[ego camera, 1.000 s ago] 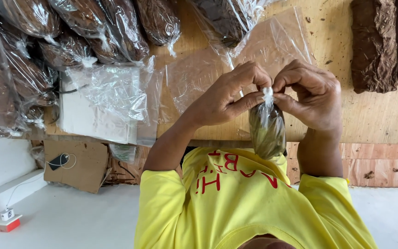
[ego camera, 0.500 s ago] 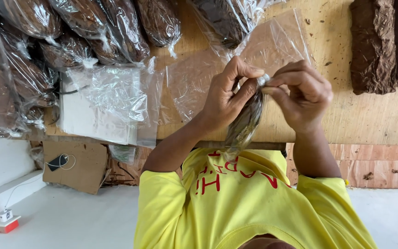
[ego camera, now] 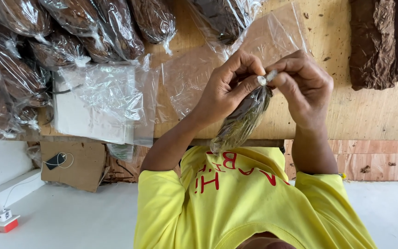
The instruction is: The person is bagging dried brown leaves by picking up bundles of the material, sliding them into clear plastic bags, and knotting the plastic bags closed by hand.
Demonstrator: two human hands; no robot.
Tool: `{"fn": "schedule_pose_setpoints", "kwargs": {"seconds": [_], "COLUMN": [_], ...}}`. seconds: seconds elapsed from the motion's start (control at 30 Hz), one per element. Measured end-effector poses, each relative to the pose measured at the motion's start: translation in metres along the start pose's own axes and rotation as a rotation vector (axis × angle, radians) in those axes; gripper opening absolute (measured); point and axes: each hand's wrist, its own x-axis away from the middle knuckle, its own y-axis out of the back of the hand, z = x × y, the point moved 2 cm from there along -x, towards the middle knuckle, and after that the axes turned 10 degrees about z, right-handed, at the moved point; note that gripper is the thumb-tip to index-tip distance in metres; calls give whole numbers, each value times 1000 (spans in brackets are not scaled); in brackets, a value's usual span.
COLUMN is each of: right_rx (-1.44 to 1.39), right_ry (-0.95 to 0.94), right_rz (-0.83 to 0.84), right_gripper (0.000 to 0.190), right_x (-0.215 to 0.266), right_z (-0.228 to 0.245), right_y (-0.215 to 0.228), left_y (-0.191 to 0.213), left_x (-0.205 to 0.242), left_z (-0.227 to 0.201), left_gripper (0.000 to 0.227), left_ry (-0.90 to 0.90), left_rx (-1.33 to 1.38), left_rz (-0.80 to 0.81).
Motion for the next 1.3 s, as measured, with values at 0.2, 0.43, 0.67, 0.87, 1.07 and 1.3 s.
{"fn": "schedule_pose_setpoints", "kwargs": {"seconds": [0.2, 0.43, 0.67, 0.87, 1.07, 1.3], "right_rx": [98, -66, -47, 36, -74, -222], "right_ry": [19, -87, -65, -112, -233, -751], "right_rz": [30, -56, -110, -86, 295, 204], "right_gripper": [13, 16, 18, 25, 98, 89], "right_x": [-8, -7, -5, 2, 4, 56], "right_z": [12, 15, 7, -1, 18, -14], "right_y": [-2, -9, -3, 3, -39, -34], "left_y": [-2, -11, -13, -14, -5, 9], "left_x": [-3, -2, -3, -1, -1, 6], "left_z": [0, -3, -8, 9, 18, 14], "left_gripper": [12, 12, 17, 26, 30, 42], "left_ry": [-9, 27, 84, 40, -38, -83], "left_rx": [98, 226, 205, 176, 226, 307], "left_rz": [14, 20, 61, -26, -252, -291]}}
